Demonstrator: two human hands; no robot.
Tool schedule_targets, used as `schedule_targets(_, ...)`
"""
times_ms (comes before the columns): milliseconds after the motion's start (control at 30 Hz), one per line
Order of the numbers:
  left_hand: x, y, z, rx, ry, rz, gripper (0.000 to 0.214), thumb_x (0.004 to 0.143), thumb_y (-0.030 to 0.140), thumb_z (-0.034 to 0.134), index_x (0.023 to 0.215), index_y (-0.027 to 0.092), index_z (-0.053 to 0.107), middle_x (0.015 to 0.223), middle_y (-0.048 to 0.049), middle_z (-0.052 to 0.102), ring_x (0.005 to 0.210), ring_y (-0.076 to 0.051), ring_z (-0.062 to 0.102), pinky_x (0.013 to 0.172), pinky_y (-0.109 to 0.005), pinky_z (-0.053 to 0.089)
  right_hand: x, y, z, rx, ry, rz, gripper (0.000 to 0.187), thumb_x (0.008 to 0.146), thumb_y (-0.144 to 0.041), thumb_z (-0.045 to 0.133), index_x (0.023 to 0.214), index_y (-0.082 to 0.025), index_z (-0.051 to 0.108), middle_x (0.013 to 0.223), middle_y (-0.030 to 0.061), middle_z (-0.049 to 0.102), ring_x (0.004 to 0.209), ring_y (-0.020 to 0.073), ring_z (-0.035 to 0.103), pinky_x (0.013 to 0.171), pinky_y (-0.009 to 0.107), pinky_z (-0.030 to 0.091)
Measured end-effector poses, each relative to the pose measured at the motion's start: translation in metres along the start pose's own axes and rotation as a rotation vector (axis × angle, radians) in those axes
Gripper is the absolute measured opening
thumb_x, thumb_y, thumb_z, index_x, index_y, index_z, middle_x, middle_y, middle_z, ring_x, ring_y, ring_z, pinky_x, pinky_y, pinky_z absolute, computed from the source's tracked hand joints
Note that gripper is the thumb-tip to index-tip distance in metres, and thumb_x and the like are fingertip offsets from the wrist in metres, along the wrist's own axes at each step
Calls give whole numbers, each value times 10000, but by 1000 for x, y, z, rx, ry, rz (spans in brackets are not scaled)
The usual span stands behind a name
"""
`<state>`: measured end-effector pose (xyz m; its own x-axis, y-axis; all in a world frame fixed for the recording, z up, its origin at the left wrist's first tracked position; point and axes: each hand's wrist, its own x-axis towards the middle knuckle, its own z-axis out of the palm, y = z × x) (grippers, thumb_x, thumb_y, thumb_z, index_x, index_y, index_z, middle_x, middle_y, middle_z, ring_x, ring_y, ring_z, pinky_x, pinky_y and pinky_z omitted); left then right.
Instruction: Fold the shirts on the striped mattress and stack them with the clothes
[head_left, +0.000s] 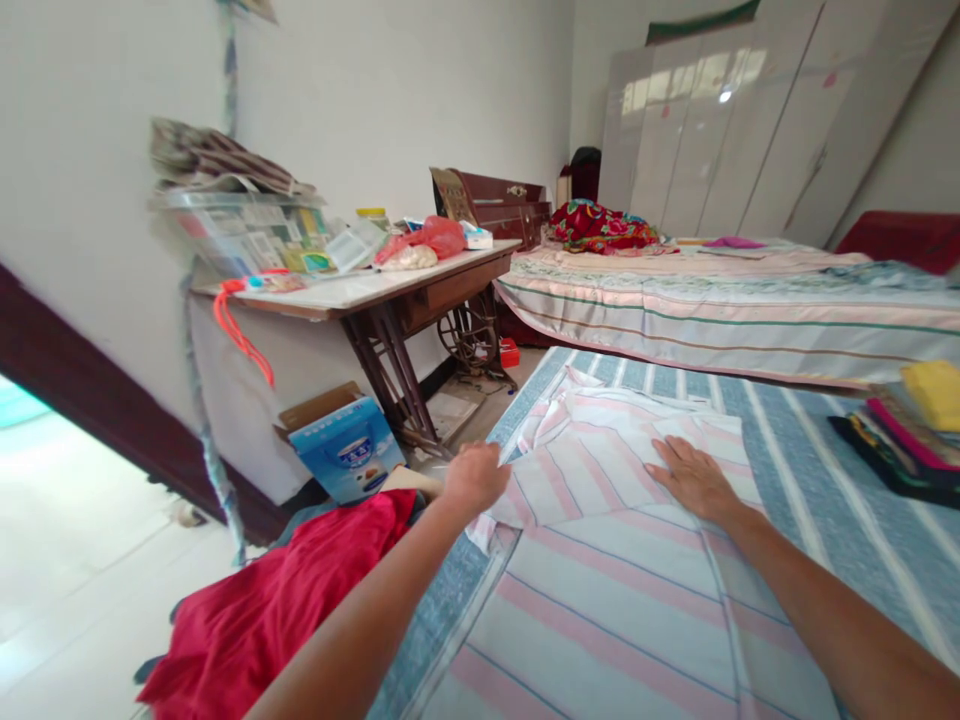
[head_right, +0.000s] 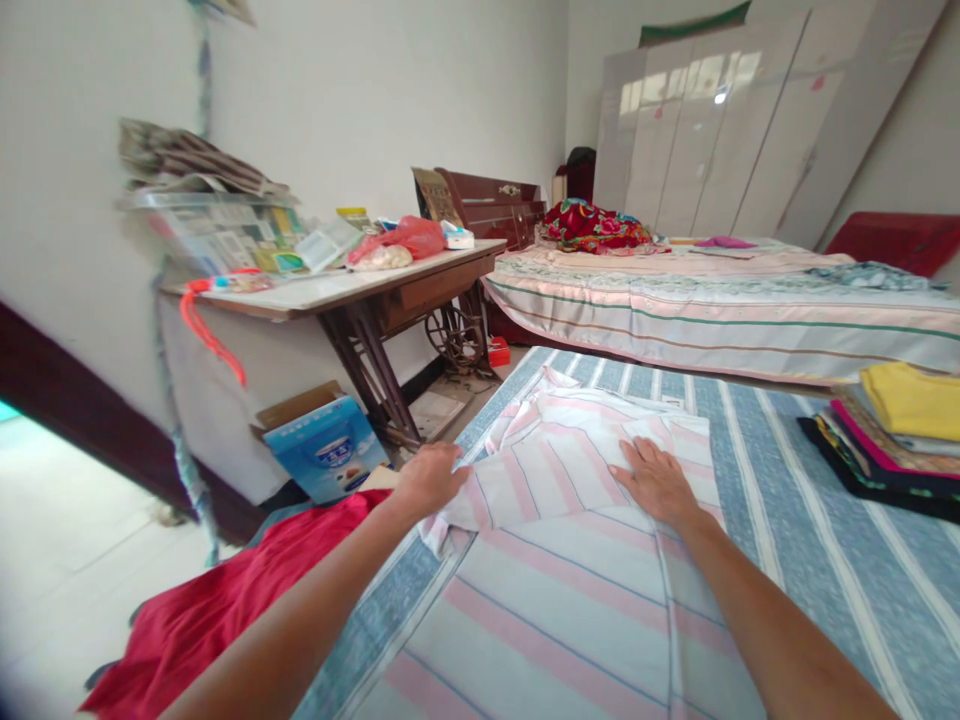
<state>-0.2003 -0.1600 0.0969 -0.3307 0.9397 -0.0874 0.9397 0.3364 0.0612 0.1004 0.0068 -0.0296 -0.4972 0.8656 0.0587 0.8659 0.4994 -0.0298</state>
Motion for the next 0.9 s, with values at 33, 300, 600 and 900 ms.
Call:
schedule_targets(33,-5,-18,0,-5,-23,-47,324,824,361,464,942,124,651,990,-161,651,978,-305,592,804,-389,452,0,0,0,3,0,1,635,922,-552,207,1408,-162,327,1459,130,314,1333,262,273,1049,418,248)
schedule_targets(300,-18,-64,12,-383,-74,-32,195,694,355,575,667,166,611,540,44,517,593,-139,546,523,-211,358,1,-2,-8,-3,-2,-1,622,927,-532,225,1409,-151,322,1453,139,322,1331,268,276,1048,409,248)
schedule_targets(600,-29,1,-34,-1317,19,144,284,606,379,698,665,159,529,536,58,486,467,-80,434,453,-187,302,1,-5,-14,26,6,-8,632,925,-555,209,1406,-161,326,1455,139,317,1335,269,264,1045,416,242)
schedule_targets(900,-94,139,-10,-306,-121,1097,69,746,177,518,686,188,550,729,-4,658,659,-158,609,528,-222,373,3,-7,-18,58,24,-26,582,929,-507,263,1391,-161,345,1434,146,344,1314,282,293,1032,421,262)
